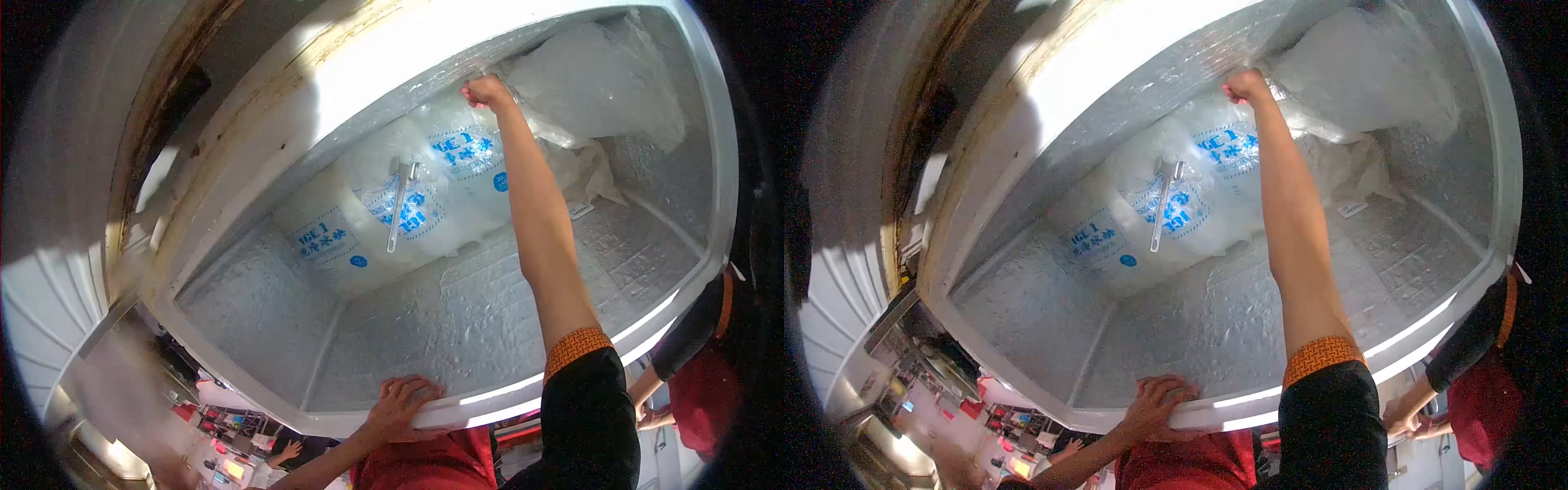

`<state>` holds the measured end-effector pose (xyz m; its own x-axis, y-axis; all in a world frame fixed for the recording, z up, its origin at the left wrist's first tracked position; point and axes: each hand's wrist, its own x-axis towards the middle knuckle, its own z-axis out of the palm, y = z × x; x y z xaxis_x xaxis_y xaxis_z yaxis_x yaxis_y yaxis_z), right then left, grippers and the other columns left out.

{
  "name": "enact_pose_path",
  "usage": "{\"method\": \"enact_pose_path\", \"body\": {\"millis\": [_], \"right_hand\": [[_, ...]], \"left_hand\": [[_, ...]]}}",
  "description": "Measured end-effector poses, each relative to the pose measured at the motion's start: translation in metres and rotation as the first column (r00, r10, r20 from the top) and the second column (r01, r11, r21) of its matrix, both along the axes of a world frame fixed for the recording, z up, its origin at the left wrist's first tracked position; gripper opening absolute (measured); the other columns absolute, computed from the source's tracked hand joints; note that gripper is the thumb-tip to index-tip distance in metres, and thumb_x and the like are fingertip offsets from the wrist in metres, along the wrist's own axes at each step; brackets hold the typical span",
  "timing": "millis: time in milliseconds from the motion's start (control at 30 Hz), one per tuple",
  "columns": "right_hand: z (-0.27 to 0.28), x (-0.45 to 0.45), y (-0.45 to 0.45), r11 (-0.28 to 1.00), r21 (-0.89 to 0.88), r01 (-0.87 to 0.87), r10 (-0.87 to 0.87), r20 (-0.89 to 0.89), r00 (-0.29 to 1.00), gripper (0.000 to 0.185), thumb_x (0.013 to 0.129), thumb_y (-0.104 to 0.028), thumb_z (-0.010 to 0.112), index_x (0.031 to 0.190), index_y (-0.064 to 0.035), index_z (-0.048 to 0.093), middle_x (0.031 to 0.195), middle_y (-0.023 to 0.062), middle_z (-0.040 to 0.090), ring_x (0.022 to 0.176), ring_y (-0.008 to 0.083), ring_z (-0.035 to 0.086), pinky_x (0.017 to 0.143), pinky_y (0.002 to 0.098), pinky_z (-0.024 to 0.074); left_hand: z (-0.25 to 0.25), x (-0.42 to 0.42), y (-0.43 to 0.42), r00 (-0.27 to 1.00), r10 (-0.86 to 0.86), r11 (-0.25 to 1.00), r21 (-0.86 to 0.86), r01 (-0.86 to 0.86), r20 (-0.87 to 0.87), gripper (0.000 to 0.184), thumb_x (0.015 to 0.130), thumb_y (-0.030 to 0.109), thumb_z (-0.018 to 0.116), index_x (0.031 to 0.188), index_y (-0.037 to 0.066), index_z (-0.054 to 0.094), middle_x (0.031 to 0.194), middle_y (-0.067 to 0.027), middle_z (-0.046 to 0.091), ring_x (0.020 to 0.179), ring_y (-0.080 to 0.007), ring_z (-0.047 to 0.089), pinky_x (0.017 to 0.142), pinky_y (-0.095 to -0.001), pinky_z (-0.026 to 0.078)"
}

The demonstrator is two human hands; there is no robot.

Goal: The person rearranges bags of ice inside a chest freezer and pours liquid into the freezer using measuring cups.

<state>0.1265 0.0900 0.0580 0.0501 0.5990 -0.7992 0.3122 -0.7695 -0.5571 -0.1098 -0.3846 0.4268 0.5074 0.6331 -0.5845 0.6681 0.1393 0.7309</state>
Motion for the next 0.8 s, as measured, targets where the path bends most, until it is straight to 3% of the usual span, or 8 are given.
{"method": "enact_pose_path", "body": {"millis": [67,167,267,500,567,667,733,800], "right_hand": [[-0.017,0.009,-0.001,1.0,0.003,0.017,-0.016,-0.168,0.986,0.019,0.083,-0.006,0.066,0.064,-0.0011,0.062,0.062,0.0078,0.063,0.049,0.0166,0.058,0.044,0.033,0.0493],[-0.019,0.007,-0.003,0.999,0.012,0.03,-0.029,-0.108,0.994,0.014,0.089,-0.01,0.06,0.08,-0.0014,0.065,0.068,0.0041,0.062,0.053,0.0112,0.058,0.056,0.0311,0.0593],[-0.013,0.01,-0.01,0.997,0.066,0.033,-0.021,-0.179,0.984,0.013,0.09,-0.01,0.059,0.082,-0.0015,0.064,0.07,0.0031,0.062,0.054,0.0104,0.058,0.059,0.0327,0.0608],[0.016,0.058,-0.041,0.973,0.22,-0.07,0.135,-0.292,0.947,0.016,0.093,-0.013,0.056,0.087,-0.0029,0.067,0.074,-0.0016,0.061,0.067,0.0089,0.058,0.065,0.0257,0.0519],[0.039,0.073,-0.059,0.958,0.271,-0.099,0.177,-0.28,0.944,0.017,0.093,-0.014,0.056,0.087,-0.0027,0.067,0.075,-0.0022,0.062,0.068,0.0092,0.058,0.064,0.026,0.0509],[0.087,0.089,-0.088,0.956,0.208,-0.208,0.248,-0.191,0.95,0.022,0.097,-0.027,0.056,0.09,-0.0097,0.066,0.085,-0.0025,0.064,0.079,0.0085,0.059,0.072,0.0282,0.0487],[0.123,0.095,-0.104,0.956,0.222,-0.193,0.245,-0.236,0.94,0.021,0.097,-0.03,0.056,0.091,-0.0132,0.066,0.087,-0.0029,0.064,0.085,0.0084,0.059,0.077,0.0283,0.0475],[0.167,0.098,-0.124,0.94,0.261,-0.218,0.278,-0.221,0.935,0.021,0.096,-0.033,0.059,0.091,-0.0133,0.066,0.087,-0.0034,0.064,0.087,0.0087,0.059,0.08,0.0273,0.0471]], "left_hand": [[0.001,0.0,0.001,1.0,-0.008,1.0,0.004,0.008,-0.003,0.081,0.068,0.062,0.076,0.133,0.018,0.053,0.13,-0.0081,0.051,0.126,-0.0305,0.045,0.102,-0.0517,0.032],[0.0,0.0,0.002,1.0,-0.017,1.0,0.005,0.017,0.001,0.082,0.067,0.061,0.077,0.133,0.018,0.053,0.13,-0.0078,0.051,0.126,-0.0304,0.045,0.101,-0.0518,0.032],[0.0,0.0,-0.002,1.0,0.007,1.0,0.008,-0.007,0.019,0.085,0.065,0.06,0.079,0.134,0.02,0.052,0.129,-0.0089,0.051,0.126,-0.0313,0.046,0.1,-0.0541,0.032],[0.004,0.004,0.003,0.997,0.059,0.992,0.106,-0.063,0.043,0.088,0.063,0.059,0.082,0.134,0.018,0.051,0.127,-0.0107,0.051,0.124,-0.0311,0.047,0.099,-0.0551,0.031],[0.006,0.006,0.007,0.997,0.05,0.989,0.14,-0.057,0.058,0.088,0.063,0.058,0.082,0.134,0.017,0.051,0.126,-0.0106,0.052,0.122,-0.0308,0.047,0.099,-0.054,0.031],[0.012,0.008,0.008,0.998,0.041,0.979,0.197,-0.051,0.057,0.086,0.063,0.056,0.083,0.132,0.015,0.051,0.124,-0.0108,0.053,0.119,-0.0301,0.049,0.098,-0.0511,0.031],[0.018,0.009,0.007,0.998,0.032,0.971,0.236,-0.043,0.05,0.085,0.063,0.054,0.083,0.13,0.014,0.052,0.122,-0.011,0.054,0.117,-0.0298,0.05,0.098,-0.0494,0.032],[0.02,0.011,0.003,0.989,0.091,0.94,0.319,-0.124,0.117,0.082,0.062,0.047,0.084,0.13,0.013,0.053,0.121,-0.0094,0.056,0.113,-0.0302,0.052,0.098,-0.0486,0.032]]}}
